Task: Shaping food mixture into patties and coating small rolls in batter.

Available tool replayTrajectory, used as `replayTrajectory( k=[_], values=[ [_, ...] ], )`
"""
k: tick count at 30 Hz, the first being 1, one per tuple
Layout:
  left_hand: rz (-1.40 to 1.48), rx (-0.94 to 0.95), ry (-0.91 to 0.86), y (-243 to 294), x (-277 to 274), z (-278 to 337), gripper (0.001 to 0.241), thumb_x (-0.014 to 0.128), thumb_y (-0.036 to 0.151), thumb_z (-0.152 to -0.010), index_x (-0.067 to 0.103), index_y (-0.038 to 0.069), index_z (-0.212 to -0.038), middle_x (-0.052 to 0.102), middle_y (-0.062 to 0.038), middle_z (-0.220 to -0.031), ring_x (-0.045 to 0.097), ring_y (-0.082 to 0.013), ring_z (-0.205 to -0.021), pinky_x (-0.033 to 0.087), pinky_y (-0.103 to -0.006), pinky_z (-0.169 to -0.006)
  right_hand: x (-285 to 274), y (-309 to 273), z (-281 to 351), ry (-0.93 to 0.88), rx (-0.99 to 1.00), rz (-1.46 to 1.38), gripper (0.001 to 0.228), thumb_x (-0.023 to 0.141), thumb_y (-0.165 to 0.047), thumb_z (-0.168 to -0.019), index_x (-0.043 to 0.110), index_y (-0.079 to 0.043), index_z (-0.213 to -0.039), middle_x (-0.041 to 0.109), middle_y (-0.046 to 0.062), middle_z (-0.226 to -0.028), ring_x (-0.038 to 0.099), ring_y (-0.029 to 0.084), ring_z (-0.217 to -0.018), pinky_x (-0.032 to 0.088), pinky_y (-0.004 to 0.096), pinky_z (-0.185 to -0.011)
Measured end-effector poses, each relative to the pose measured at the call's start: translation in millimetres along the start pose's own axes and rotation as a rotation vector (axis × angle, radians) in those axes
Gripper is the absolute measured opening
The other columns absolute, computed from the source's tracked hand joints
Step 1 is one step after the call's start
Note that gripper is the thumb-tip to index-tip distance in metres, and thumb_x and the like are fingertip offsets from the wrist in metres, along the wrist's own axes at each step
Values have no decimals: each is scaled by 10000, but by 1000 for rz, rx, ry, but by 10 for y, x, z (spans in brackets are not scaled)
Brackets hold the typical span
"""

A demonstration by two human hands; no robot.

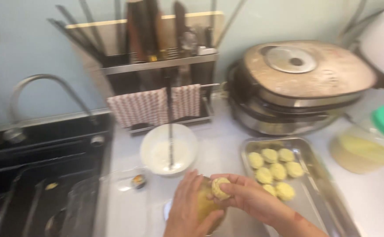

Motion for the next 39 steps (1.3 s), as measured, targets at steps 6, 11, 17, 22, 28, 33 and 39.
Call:
replayTrajectory(
  k=[6, 11, 17, 22, 28, 33, 39],
  values=[
    [-11, 85, -47, 259, 524, -282, 857, 808, 456, -848, 431, -29, -1444, 424, -277, -1517, 351, -444, -1466, 281, -576, -1162, -1194, -573, 871, 366, -89, 193, 571, 657, -219, -863, 585, -58, -1407, 708, 34, -1306, 729, 204, -1149, 532, 328, -1005],
    [42, 142, -127, 586, 1060, -452, 790, 792, 432, -884, 457, -19, -1438, 420, -262, -1529, 343, -438, -1476, 263, -582, -1178, -2543, -359, 1280, 654, -35, 499, 577, 716, -183, -864, 584, -109, -1421, 735, 77, -1250, 703, 171, -1069, 562, 339, -938],
    [102, 148, -208, 730, 1479, -543, 759, 801, 403, -890, 478, -3, -1444, 429, -252, -1521, 352, -440, -1473, 258, -591, -1180, -2661, -346, 1317, 817, 116, 979, 595, 787, -202, -840, 594, -199, -1403, 776, 108, -1128, 740, 200, -998, 588, 330, -888],
    [132, 144, -237, 791, 1639, -572, 740, 810, 350, -877, 483, 2, -1443, 429, -256, -1526, 354, -455, -1474, 262, -598, -1183, -2587, -464, 1395, 828, 15, 1082, 650, 808, -182, -772, 580, -190, -1380, 735, 53, -1232, 721, 203, -1098, 554, 339, -960],
    [112, 212, -291, 765, 1917, -481, 670, 800, 237, -832, 524, 11, -1399, 430, -277, -1492, 349, -484, -1451, 269, -609, -1166, -2410, -441, 1448, 831, -121, 1260, 720, 780, -126, -736, 552, -217, -1413, 641, 68, -1245, 676, 269, -1115, 554, 366, -942],
    [118, 180, -287, 776, 1743, -488, 614, 787, 192, -813, 571, 37, -1367, 467, -253, -1476, 377, -471, -1455, 289, -603, -1180, -2310, -464, 1401, 924, -108, 1314, 691, 773, -141, -751, 559, -228, -1402, 650, 56, -1168, 673, 293, -1079, 565, 395, -908],
    [55, 143, -132, 664, 691, -590, 513, 776, 160, -819, 594, 44, -1284, 546, -216, -1361, 473, -436, -1353, 325, -582, -1164, -1408, -692, 998, 738, -385, 1252, 420, 805, -128, -762, 718, -184, -1169, 658, 27, -1053, 655, 221, -861, 591, 363, -726]
  ],
)
Point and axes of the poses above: each hand's wrist, its own z-axis away from the middle knuckle, its own x-axis out of the palm, y = z × x, the point moved 9 cm from there along -z, towards the middle knuckle
